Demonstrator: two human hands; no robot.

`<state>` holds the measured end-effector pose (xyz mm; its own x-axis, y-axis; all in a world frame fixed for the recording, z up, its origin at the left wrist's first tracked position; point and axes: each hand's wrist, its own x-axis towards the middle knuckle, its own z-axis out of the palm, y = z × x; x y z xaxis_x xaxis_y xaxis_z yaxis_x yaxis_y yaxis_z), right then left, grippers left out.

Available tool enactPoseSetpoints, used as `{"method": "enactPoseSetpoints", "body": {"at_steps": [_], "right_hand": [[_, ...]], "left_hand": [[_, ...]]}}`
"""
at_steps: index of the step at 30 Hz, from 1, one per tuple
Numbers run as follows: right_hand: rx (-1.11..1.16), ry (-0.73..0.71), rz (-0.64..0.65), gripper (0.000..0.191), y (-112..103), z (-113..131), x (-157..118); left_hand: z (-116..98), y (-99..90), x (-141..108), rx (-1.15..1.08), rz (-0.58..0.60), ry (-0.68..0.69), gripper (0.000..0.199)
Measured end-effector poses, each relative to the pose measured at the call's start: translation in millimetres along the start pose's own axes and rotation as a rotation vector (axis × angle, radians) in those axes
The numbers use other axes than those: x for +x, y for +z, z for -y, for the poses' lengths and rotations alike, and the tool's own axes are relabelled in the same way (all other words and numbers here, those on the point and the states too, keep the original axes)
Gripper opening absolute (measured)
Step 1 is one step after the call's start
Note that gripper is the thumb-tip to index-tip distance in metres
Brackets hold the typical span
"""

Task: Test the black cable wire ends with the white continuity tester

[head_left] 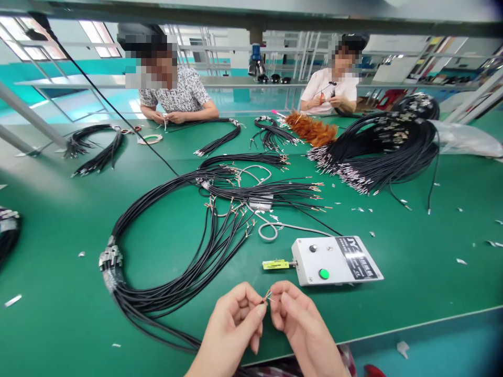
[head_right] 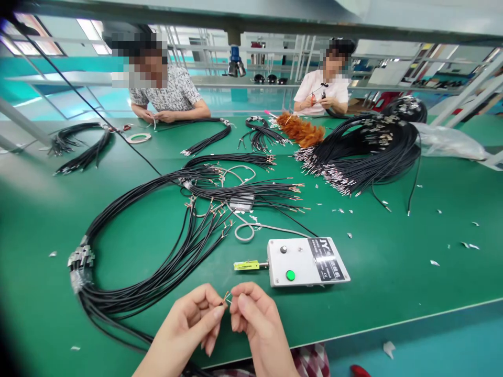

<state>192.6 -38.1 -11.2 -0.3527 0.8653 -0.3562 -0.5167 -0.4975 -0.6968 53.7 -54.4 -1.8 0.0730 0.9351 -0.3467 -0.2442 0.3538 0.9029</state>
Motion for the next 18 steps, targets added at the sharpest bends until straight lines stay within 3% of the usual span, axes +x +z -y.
{"method": "enactPoseSetpoints", "body": {"at_steps": [8,12,15,18], "right_hand": [[-0.250,-0.066,-0.043,0.034,2,-3,-1],[-0.340,-0.080,-0.044,0.039,3,-4,0],[-0.396,-0.092,-0.040,0.042,2,-4,1],[-0.495,-0.129,0.009,0.040,0,-2,0]], "left_hand": [[-6,1.0,-5,0.105,0.037,-0.042,0.044],[-7,5.8,-5,0.156,0.043,0.084,0.032],[-3,9.1,0,0.115,-0.021,0.176,0.024],[1,10.2,4,0.015,-0.113,0.146,0.031]]}}
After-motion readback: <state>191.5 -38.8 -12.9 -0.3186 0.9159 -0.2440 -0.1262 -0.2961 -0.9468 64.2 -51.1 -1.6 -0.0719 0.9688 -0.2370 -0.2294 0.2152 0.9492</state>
